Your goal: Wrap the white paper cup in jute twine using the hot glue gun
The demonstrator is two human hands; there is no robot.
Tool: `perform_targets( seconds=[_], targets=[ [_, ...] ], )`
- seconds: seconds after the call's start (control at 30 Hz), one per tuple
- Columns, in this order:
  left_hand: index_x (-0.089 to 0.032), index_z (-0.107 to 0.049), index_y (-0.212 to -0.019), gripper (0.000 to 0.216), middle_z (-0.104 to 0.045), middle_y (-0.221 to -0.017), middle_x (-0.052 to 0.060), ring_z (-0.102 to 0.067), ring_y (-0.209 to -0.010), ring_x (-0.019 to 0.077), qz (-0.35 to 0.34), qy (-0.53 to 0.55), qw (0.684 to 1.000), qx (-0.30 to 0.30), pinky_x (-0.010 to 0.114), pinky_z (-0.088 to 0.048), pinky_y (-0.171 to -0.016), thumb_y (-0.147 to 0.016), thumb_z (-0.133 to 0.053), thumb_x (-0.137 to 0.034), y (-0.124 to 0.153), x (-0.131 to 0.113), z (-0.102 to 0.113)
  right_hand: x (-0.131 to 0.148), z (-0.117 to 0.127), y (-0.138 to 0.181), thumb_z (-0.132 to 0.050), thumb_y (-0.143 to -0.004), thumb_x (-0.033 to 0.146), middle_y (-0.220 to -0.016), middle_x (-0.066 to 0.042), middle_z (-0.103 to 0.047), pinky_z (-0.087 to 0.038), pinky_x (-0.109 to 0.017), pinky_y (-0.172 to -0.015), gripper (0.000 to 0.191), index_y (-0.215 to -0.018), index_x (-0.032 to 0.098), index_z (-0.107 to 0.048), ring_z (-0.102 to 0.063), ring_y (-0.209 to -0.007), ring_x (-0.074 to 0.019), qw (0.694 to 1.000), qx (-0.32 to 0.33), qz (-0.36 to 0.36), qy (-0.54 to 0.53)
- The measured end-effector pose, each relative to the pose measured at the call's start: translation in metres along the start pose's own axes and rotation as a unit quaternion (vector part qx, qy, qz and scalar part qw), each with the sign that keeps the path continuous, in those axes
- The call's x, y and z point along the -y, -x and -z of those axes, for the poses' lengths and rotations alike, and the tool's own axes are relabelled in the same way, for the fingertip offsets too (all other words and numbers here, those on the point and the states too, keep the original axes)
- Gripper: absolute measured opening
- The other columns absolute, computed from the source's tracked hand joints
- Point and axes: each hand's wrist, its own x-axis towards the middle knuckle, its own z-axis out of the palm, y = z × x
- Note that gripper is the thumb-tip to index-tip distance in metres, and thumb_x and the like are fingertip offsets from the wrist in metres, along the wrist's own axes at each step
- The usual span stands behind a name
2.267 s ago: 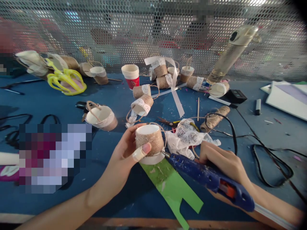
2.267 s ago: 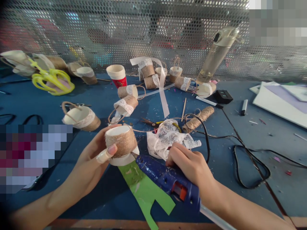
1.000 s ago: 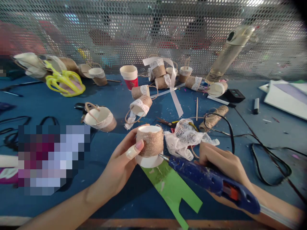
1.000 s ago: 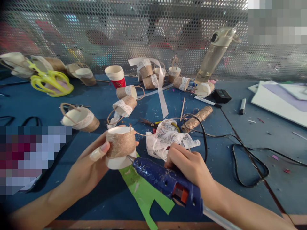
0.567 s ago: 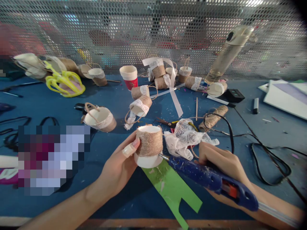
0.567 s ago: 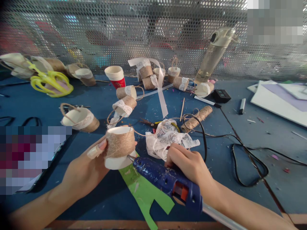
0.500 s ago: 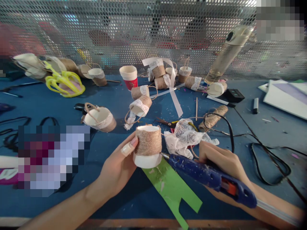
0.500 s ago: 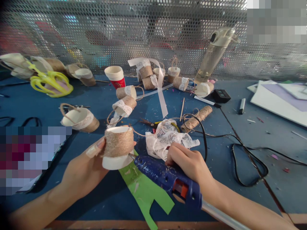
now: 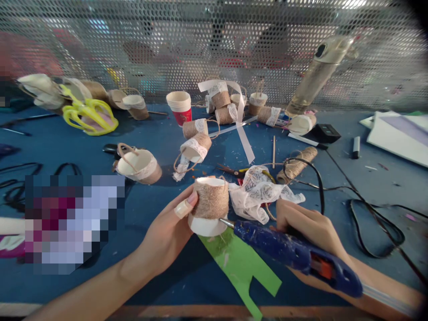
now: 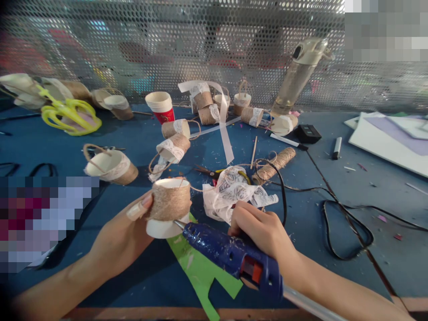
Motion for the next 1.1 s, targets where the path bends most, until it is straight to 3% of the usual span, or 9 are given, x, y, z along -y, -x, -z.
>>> perform_targets(
  seconds=[0.13, 0.27, 0.37, 0.5, 0.6, 0.7, 0.8, 0.9, 1.1],
  targets=[
    [-0.027, -0.081, -0.107, 0.027, -0.083, -0.106, 0.002, -0.074, -0.104, 0.026, 0.004, 0.014, 1.0, -0.006, 0.03, -0.059, -0.081, -0.088, -0.071, -0.044, -0.001, -0.002, 0.0, 0.001, 0.0, -0.001, -0.056, -0.079, 0.013, -0.07, 0.006, -0.038, -0.031, -0.022, -0.051, 0.023, -0.073, 0.024, -0.036, -0.036, -0.056, -0.0099, 1.0, 0.004, -0.008, 0.004],
    [-0.026, -0.08, -0.111, 0.029, -0.08, -0.12, 0.003, -0.072, -0.107, 0.0267, 0.01, 0.031, 0.999, -0.013, 0.036, -0.059, -0.088, -0.091, -0.068, -0.043, -0.001, -0.003, 0.002, 0.0, 0.001, -0.004, -0.056, -0.074, 0.016, -0.07, 0.006, -0.036, -0.029, -0.023, -0.051, 0.024, -0.073, 0.026, -0.033, -0.032, -0.056, -0.011, 1.0, -0.005, -0.006, -0.001],
    [-0.025, -0.079, -0.112, 0.029, -0.08, -0.117, 0.005, -0.072, -0.104, 0.0288, 0.005, 0.025, 0.999, -0.021, 0.041, -0.058, -0.088, -0.092, -0.066, -0.042, -0.001, -0.003, 0.003, -0.003, 0.003, -0.005, -0.057, -0.073, 0.014, -0.068, 0.006, -0.037, -0.029, -0.023, -0.051, 0.026, -0.073, 0.026, -0.033, -0.033, -0.055, -0.0106, 1.0, 0.003, -0.01, -0.018],
    [-0.026, -0.08, -0.11, 0.028, -0.08, -0.114, 0.004, -0.071, -0.104, 0.0261, 0.011, 0.016, 1.0, -0.021, 0.036, -0.056, -0.087, -0.091, -0.067, -0.043, -0.001, -0.004, 0.002, -0.005, 0.008, -0.006, -0.061, -0.076, 0.01, -0.065, 0.007, -0.042, -0.029, -0.023, -0.05, 0.028, -0.072, 0.025, -0.038, -0.037, -0.054, -0.0102, 0.998, 0.007, -0.025, -0.059],
    [-0.028, -0.08, -0.112, 0.027, -0.079, -0.118, 0.003, -0.07, -0.108, 0.0232, 0.019, -0.004, 1.0, 0.015, 0.03, -0.054, -0.087, -0.091, -0.068, -0.041, -0.001, -0.004, 0.001, -0.006, 0.008, -0.009, -0.063, -0.083, 0.013, -0.069, 0.005, -0.05, -0.039, -0.026, -0.056, 0.022, -0.075, 0.025, -0.046, -0.048, -0.059, -0.0123, 0.99, -0.034, -0.044, -0.127],
    [-0.028, -0.077, -0.116, 0.031, -0.077, -0.122, 0.004, -0.068, -0.111, 0.0233, 0.034, -0.044, 0.998, 0.041, 0.029, -0.052, -0.09, -0.087, -0.073, -0.039, 0.001, -0.002, 0.001, -0.006, 0.003, -0.013, -0.07, -0.085, 0.012, -0.09, 0.001, -0.065, -0.051, -0.029, -0.071, 0.02, -0.083, 0.025, -0.054, -0.064, -0.078, -0.016, 0.983, -0.074, -0.051, -0.158],
    [-0.028, -0.075, -0.117, 0.036, -0.075, -0.122, 0.004, -0.066, -0.111, 0.024, 0.05, -0.09, 0.993, 0.058, 0.029, -0.051, -0.089, -0.083, -0.079, -0.039, 0.001, 0.0, -0.001, -0.008, -0.002, -0.015, -0.072, -0.085, 0.009, -0.116, -0.002, -0.068, -0.054, -0.035, -0.092, 0.025, -0.087, 0.026, -0.054, -0.068, -0.107, -0.0212, 0.98, -0.071, -0.027, -0.185],
    [-0.028, -0.074, -0.115, 0.038, -0.075, -0.117, 0.004, -0.065, -0.109, 0.0236, 0.054, -0.12, 0.988, 0.081, 0.029, -0.05, -0.087, -0.08, -0.082, -0.039, 0.001, 0.0, -0.004, -0.012, -0.005, -0.016, -0.069, -0.086, 0.003, -0.117, -0.002, -0.072, -0.048, -0.049, -0.109, 0.029, -0.092, 0.027, -0.054, -0.063, -0.123, -0.0267, 0.972, -0.036, 0.039, -0.231],
    [-0.027, -0.069, -0.119, 0.043, -0.071, -0.118, 0.003, -0.063, -0.11, 0.0237, 0.07, -0.141, 0.985, 0.069, 0.032, -0.048, -0.092, -0.081, -0.082, -0.043, 0.001, -0.002, -0.007, -0.018, -0.005, -0.014, -0.074, -0.08, -0.001, -0.103, -0.001, -0.075, -0.054, -0.047, -0.1, 0.037, -0.097, 0.028, -0.058, -0.067, -0.113, -0.0283, 0.955, 0.001, 0.099, -0.279]
  ],
)
